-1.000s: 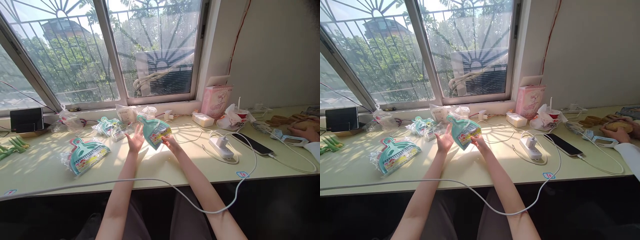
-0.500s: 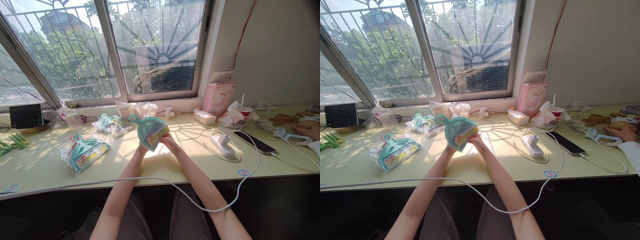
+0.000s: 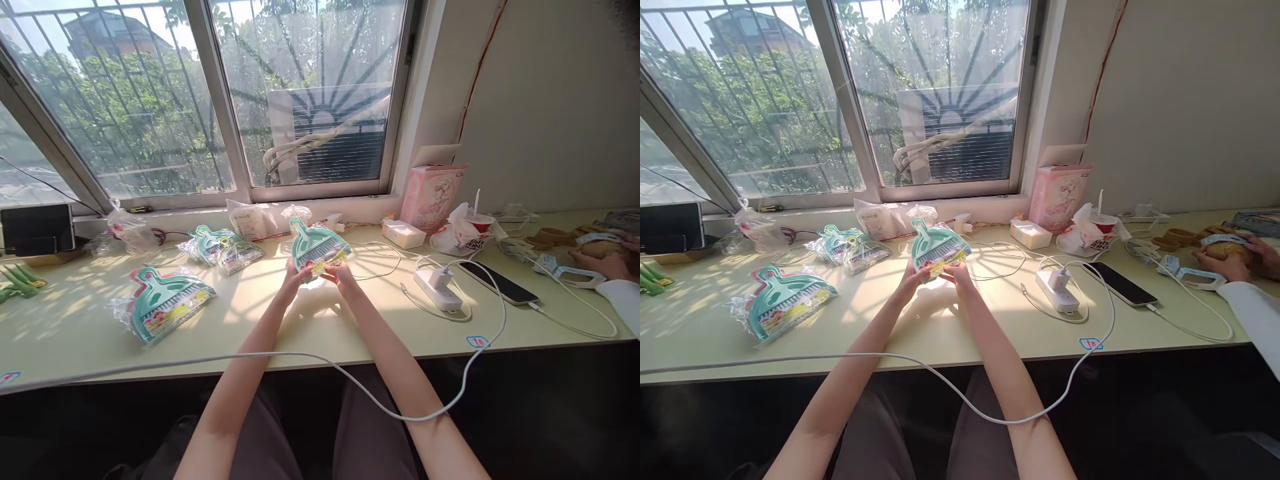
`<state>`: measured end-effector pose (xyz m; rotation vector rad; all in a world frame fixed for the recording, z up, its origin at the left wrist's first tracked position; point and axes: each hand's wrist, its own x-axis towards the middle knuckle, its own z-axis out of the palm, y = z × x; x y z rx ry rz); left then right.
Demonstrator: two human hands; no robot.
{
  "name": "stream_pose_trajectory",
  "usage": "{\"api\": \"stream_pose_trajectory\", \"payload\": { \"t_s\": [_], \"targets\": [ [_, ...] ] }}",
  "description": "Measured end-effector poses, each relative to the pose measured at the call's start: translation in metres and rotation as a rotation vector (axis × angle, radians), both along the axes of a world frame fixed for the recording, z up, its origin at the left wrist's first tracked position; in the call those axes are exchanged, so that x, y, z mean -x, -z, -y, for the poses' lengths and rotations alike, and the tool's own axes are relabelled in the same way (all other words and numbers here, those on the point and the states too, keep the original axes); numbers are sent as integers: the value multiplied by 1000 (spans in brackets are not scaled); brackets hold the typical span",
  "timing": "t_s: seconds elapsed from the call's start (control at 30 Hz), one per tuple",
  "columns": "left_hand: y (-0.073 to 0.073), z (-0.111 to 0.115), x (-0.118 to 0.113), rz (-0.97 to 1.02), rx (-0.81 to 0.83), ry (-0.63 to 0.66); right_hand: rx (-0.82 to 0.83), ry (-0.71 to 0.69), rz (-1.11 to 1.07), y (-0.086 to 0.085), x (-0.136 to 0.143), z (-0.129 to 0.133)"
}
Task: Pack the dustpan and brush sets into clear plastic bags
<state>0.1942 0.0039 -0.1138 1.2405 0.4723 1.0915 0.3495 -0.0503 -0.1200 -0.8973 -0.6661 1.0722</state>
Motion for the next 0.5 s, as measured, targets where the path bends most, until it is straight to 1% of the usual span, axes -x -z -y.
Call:
{"api": "stream_pose_trajectory", "payload": {
  "t_s": [0.07,0.2,0.37,0.43,0.5],
  "targets": [
    [2,-1,1,-18,-17,-5,20,-7,25,-1,-4,2],
    [5,-3,0,-23,-57,9,8,32,43,-1,-5,1],
    [11,-6,-6,-33,-28,-96,6,79,-2,2,4,-2],
    [16,-4,-8,-33,-1,-70,26,140,-39,4,8,-4],
    [23,-1,-11,-50,32,21,77,219,-88,7,11,-5]
  ]
}}
